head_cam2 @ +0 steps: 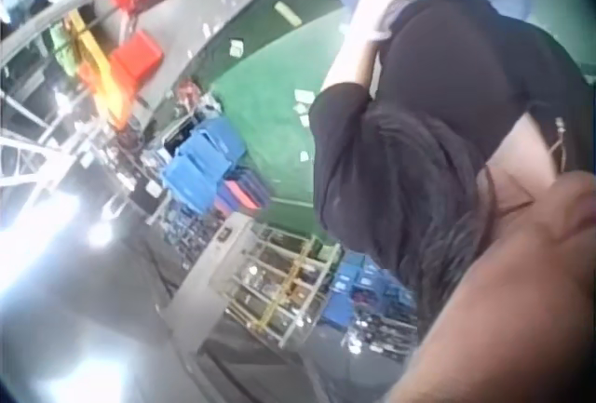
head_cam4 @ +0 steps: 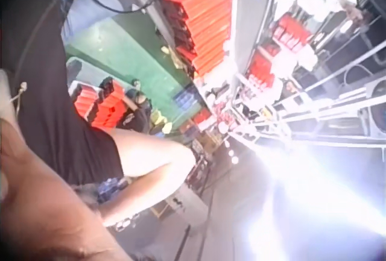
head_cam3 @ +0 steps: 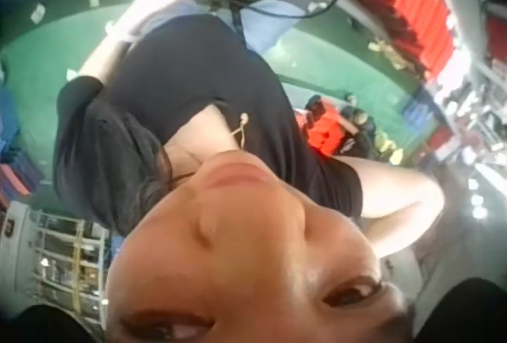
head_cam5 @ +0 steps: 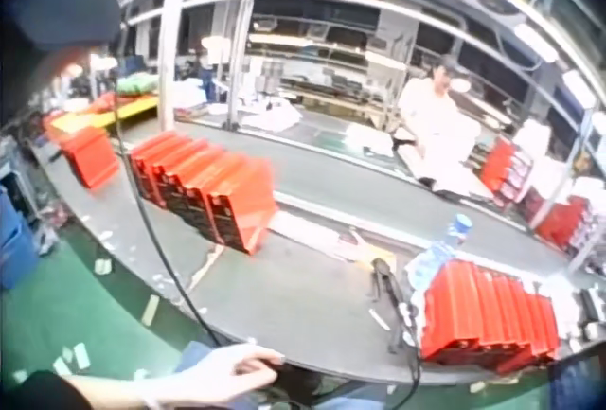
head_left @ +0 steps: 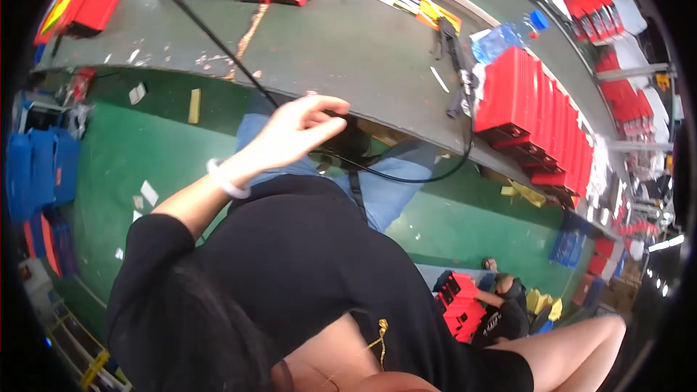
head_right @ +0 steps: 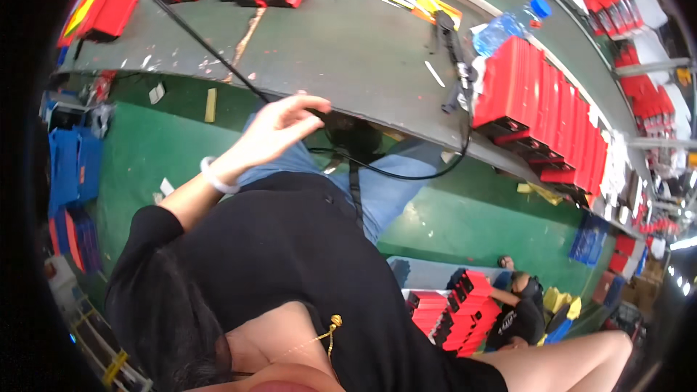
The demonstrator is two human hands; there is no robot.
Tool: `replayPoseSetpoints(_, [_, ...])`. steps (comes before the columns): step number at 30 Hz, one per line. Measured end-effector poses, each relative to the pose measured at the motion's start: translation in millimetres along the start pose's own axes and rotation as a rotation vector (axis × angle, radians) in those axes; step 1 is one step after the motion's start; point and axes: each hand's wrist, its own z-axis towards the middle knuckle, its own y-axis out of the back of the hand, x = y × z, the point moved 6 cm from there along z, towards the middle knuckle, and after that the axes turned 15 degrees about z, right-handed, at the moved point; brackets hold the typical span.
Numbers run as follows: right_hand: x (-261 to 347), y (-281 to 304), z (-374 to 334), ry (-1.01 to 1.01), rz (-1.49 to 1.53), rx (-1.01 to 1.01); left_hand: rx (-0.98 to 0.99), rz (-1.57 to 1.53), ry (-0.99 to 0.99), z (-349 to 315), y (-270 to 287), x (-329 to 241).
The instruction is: Cleaning and applying product labels to power inverter housings on an assembly line.
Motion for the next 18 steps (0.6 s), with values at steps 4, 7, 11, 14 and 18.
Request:
replayPoseSetpoints(4, [0.6, -2.1, 14.2, -0.02, -0.095, 0.019, -0.072, -0.114, 0.096, 3.5, 15.6, 20.6])
replayPoseSetpoints(7, [-10.0, -4.7, 24.1, -0.047, -0.137, 0.041, -0.054, -0.122, 0.102, 13.9, 10.8, 21.2])
replayPoseSetpoints(11, [-18.8, -6.8, 30.4, -0.08, -0.195, 0.064, 0.048, -0.102, 0.102, 21.8, 4.2, 13.9])
replayPoseSetpoints(14, [-27.8, -5.1, 33.1, -0.115, -0.237, 0.078, 0.026, -0.125, 0.091, 25.0, 2.8, 20.5])
replayPoseSetpoints(18, [-38.9, -8.1, 32.4, -0.159, -0.282, 0.091, 0.014, -0.111, 0.114, 25.0, 8.2, 23.9])
